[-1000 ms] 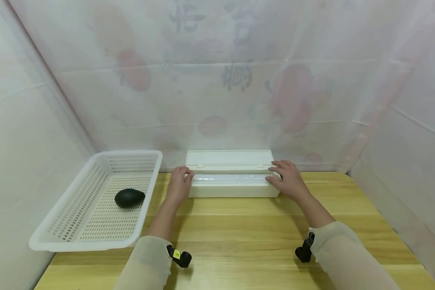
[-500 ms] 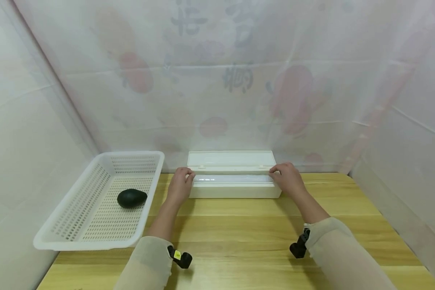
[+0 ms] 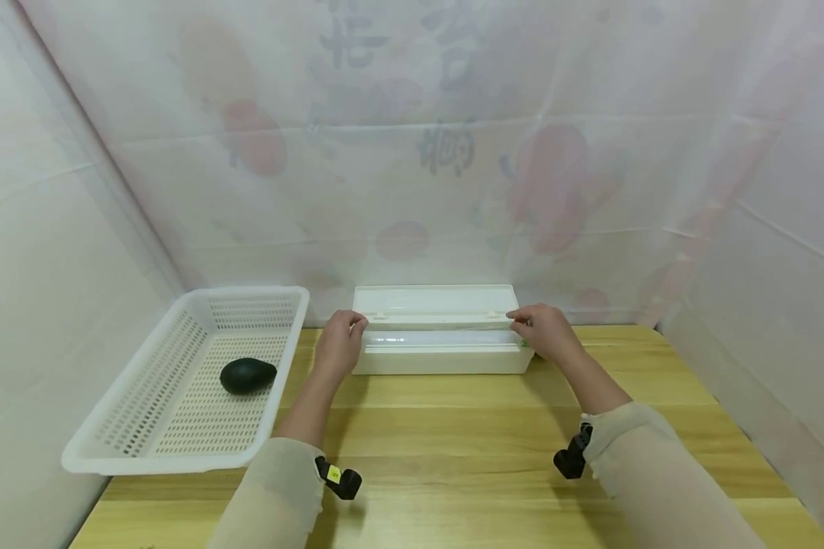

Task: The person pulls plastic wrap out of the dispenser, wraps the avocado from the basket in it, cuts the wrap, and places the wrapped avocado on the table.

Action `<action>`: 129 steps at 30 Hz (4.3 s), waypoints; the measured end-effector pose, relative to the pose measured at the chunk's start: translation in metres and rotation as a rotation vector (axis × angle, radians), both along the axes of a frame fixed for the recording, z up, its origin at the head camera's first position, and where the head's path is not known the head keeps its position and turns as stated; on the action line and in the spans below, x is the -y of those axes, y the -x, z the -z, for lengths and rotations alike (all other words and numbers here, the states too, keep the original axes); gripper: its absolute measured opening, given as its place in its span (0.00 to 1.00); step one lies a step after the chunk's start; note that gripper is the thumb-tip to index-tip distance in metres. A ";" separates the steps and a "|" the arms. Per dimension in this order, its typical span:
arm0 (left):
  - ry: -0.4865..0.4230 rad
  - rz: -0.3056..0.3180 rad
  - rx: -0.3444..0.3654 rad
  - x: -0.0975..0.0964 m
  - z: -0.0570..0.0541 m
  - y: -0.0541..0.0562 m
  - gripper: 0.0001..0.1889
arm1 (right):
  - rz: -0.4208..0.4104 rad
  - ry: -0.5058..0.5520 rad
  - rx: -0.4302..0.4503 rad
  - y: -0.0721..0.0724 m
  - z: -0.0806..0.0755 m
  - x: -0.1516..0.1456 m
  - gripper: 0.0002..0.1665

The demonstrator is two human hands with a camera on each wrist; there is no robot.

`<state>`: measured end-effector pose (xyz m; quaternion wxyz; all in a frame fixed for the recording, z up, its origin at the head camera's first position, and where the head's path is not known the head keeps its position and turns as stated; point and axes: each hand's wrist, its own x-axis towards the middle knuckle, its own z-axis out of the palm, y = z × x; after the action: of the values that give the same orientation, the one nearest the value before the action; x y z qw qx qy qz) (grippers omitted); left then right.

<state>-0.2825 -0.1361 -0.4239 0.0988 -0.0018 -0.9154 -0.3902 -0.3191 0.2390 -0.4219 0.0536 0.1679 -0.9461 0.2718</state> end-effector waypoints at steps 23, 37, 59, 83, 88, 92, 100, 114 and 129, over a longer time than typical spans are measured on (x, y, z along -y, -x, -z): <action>-0.065 0.004 -0.002 0.007 -0.018 0.006 0.13 | 0.103 0.148 0.126 0.003 -0.017 0.003 0.16; -0.050 0.004 -0.041 0.010 -0.037 0.006 0.13 | 0.140 0.098 0.077 0.009 -0.038 0.005 0.16; -0.071 0.054 -0.101 0.016 -0.061 0.018 0.15 | 0.102 0.067 0.045 0.011 -0.075 -0.001 0.23; -0.108 -0.052 -0.222 0.005 -0.097 0.041 0.14 | 0.190 0.109 -0.249 0.024 -0.103 0.019 0.15; -0.124 -0.072 -0.188 0.004 -0.105 0.045 0.15 | 0.206 0.116 -0.241 0.029 -0.112 0.022 0.14; -0.136 -0.091 -0.169 0.002 -0.113 0.048 0.16 | 0.215 0.125 -0.239 0.031 -0.119 0.025 0.14; -0.130 -0.104 -0.193 0.000 -0.126 0.053 0.16 | 0.226 0.120 -0.274 0.033 -0.134 0.027 0.14; -0.163 -0.134 -0.269 0.000 -0.148 0.054 0.15 | 0.255 0.139 -0.352 0.032 -0.151 0.032 0.17; -0.281 -0.117 -0.390 -0.001 -0.173 0.047 0.14 | 0.285 0.249 -0.558 0.030 -0.173 0.037 0.16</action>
<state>-0.3295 -0.1352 -0.2505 0.2954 -0.0105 -0.8144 -0.4994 -0.3491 0.2022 -0.2491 0.3684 0.0941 -0.8683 0.3187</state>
